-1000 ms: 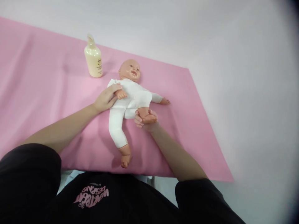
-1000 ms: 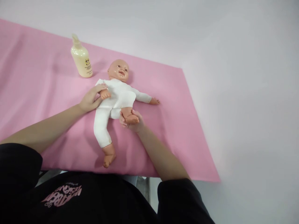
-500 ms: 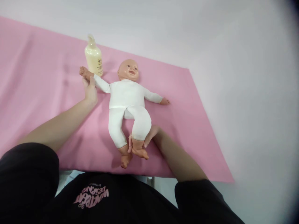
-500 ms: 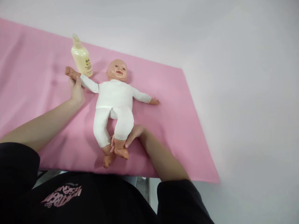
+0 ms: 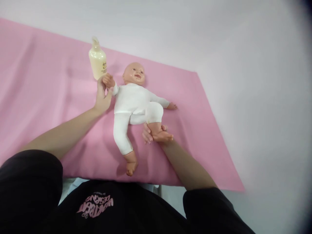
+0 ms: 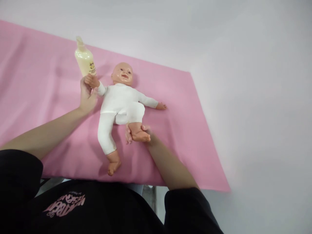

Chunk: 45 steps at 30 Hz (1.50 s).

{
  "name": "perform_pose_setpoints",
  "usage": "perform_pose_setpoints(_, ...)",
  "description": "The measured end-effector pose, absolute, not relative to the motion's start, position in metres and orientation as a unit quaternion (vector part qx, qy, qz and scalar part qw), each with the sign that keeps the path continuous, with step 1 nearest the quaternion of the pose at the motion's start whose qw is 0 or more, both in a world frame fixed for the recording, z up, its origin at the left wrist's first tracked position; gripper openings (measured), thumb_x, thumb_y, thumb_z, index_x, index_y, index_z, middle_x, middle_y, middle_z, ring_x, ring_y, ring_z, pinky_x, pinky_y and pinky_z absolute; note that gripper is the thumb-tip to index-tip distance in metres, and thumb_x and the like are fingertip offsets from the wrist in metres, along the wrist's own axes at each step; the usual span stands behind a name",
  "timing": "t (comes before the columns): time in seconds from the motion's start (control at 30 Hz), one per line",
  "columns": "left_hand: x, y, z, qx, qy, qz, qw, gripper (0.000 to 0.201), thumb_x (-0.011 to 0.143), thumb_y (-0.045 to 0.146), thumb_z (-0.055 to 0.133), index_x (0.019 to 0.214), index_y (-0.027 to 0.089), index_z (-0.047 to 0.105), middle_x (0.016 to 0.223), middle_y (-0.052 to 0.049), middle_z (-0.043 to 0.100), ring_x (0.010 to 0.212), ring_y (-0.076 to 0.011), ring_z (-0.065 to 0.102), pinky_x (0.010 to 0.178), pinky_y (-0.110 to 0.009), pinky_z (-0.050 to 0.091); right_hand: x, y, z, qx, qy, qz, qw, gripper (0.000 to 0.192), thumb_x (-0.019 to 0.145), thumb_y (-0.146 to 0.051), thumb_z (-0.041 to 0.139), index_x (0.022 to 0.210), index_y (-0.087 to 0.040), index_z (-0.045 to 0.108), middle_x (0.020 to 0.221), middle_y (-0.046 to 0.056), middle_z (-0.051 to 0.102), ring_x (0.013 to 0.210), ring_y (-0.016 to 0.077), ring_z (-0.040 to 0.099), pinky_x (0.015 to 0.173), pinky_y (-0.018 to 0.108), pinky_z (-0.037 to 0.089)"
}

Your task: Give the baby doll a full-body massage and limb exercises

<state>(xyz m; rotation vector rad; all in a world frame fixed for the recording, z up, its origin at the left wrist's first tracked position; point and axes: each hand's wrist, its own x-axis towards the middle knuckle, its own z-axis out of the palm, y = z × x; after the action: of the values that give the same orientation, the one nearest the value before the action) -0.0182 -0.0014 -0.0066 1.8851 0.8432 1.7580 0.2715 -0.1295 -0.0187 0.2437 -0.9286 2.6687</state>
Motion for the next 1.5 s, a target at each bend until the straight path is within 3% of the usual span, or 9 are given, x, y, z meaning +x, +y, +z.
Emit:
perform_pose_setpoints(0.1, -0.015, -0.016, -0.002, 0.749, 0.307, 0.565, 0.158, 0.064, 0.102, 0.068, 0.05, 0.147, 0.024, 0.043, 0.147, -0.012, 0.056, 0.144, -0.0288, 0.051, 0.125, -0.055, 0.035, 0.27, -0.124, -0.014, 0.113, -0.339, 0.898, 0.255, 0.042, 0.085, -0.058, 0.073, 0.092, -0.021, 0.055, 0.08, 0.004, 0.073, 0.077, 0.0194, 0.07, 0.082, 0.034, 0.061)
perform_pose_setpoints(0.23, -0.012, -0.027, 0.008, 0.826, 0.25, 0.493, 0.109, 0.057, 0.102, 0.065, 0.048, 0.142, 0.024, 0.054, 0.14, -0.015, 0.065, 0.141, -0.0319, 0.056, 0.122, -0.058, 0.042, 0.269, -0.124, -0.005, -0.03, -0.323, 0.883, 0.339, 0.043, 0.08, -0.061, 0.071, 0.088, -0.02, 0.058, 0.066, 0.0, 0.065, 0.061, 0.0166, 0.061, 0.065, 0.03, 0.058)
perform_pose_setpoints(0.43, -0.003, -0.033, 0.013, 0.885, 0.199, 0.411, 0.086, 0.041, 0.107, 0.051, 0.046, 0.131, 0.025, 0.066, 0.131, -0.014, 0.072, 0.14, -0.0296, 0.06, 0.12, -0.059, 0.045, 0.27, -0.128, 0.001, -0.116, -0.275, 0.881, 0.368, 0.038, 0.091, -0.054, 0.06, 0.099, -0.017, 0.063, 0.073, -0.001, 0.065, 0.066, 0.0142, 0.062, 0.068, 0.028, 0.058)
perform_pose_setpoints(0.53, -0.002, -0.034, 0.012, 0.886, 0.197, 0.411, 0.088, 0.04, 0.107, 0.049, 0.046, 0.131, 0.024, 0.065, 0.131, -0.015, 0.072, 0.139, -0.0291, 0.06, 0.12, -0.058, 0.045, 0.271, -0.128, -0.002, -0.143, -0.285, 0.878, 0.357, 0.04, 0.094, -0.056, 0.056, 0.101, -0.017, 0.062, 0.076, -0.001, 0.067, 0.068, 0.0143, 0.063, 0.068, 0.029, 0.059)
perform_pose_setpoints(0.67, -0.006, -0.032, 0.009, 0.85, 0.211, 0.47, 0.111, 0.048, 0.104, 0.057, 0.049, 0.138, 0.024, 0.059, 0.136, -0.016, 0.068, 0.138, -0.0302, 0.06, 0.12, -0.056, 0.045, 0.269, -0.133, -0.005, -0.096, -0.355, 0.877, 0.309, 0.046, 0.087, -0.058, 0.07, 0.103, -0.016, 0.062, 0.081, 0.002, 0.072, 0.075, 0.0166, 0.07, 0.075, 0.031, 0.06)
perform_pose_setpoints(0.9, -0.013, -0.011, -0.005, 0.718, 0.317, 0.603, 0.141, 0.061, 0.1, 0.071, 0.048, 0.145, 0.032, 0.04, 0.144, -0.011, 0.056, 0.143, -0.0297, 0.052, 0.124, -0.053, 0.038, 0.267, -0.148, 0.003, 0.033, -0.394, 0.91, 0.126, 0.054, 0.078, -0.045, 0.084, 0.113, -0.008, 0.068, 0.106, 0.017, 0.08, 0.1, 0.0247, 0.077, 0.089, 0.033, 0.06)
perform_pose_setpoints(1.17, -0.033, 0.027, -0.027, 0.563, 0.382, 0.684, 0.262, 0.051, 0.108, 0.06, 0.044, 0.141, 0.029, 0.022, 0.164, -0.009, 0.032, 0.151, -0.0171, 0.034, 0.131, -0.048, 0.028, 0.258, -0.137, 0.001, 0.08, -0.5, 0.861, -0.052, 0.05, 0.087, -0.029, 0.08, 0.129, -0.008, 0.063, 0.128, 0.02, 0.074, 0.123, 0.0262, 0.071, 0.107, 0.037, 0.054)
perform_pose_setpoints(1.37, -0.042, 0.037, -0.038, 0.542, 0.412, 0.673, 0.289, 0.047, 0.109, 0.063, 0.035, 0.141, 0.03, 0.022, 0.167, -0.007, 0.032, 0.15, -0.015, 0.037, 0.127, -0.044, 0.035, 0.259, -0.135, -0.004, 0.12, -0.49, 0.862, -0.055, 0.049, 0.088, -0.027, 0.079, 0.13, -0.007, 0.063, 0.132, 0.021, 0.072, 0.126, 0.0262, 0.069, 0.106, 0.037, 0.055)
perform_pose_setpoints(1.5, -0.031, 0.023, -0.026, 0.606, 0.358, 0.67, 0.234, 0.052, 0.108, 0.062, 0.042, 0.143, 0.028, 0.023, 0.165, -0.01, 0.033, 0.152, -0.019, 0.036, 0.129, -0.047, 0.032, 0.267, -0.137, -0.016, 0.064, -0.438, 0.896, 0.033, 0.058, 0.073, -0.047, 0.089, 0.112, -0.01, 0.066, 0.111, 0.018, 0.078, 0.107, 0.0277, 0.075, 0.099, 0.041, 0.058)
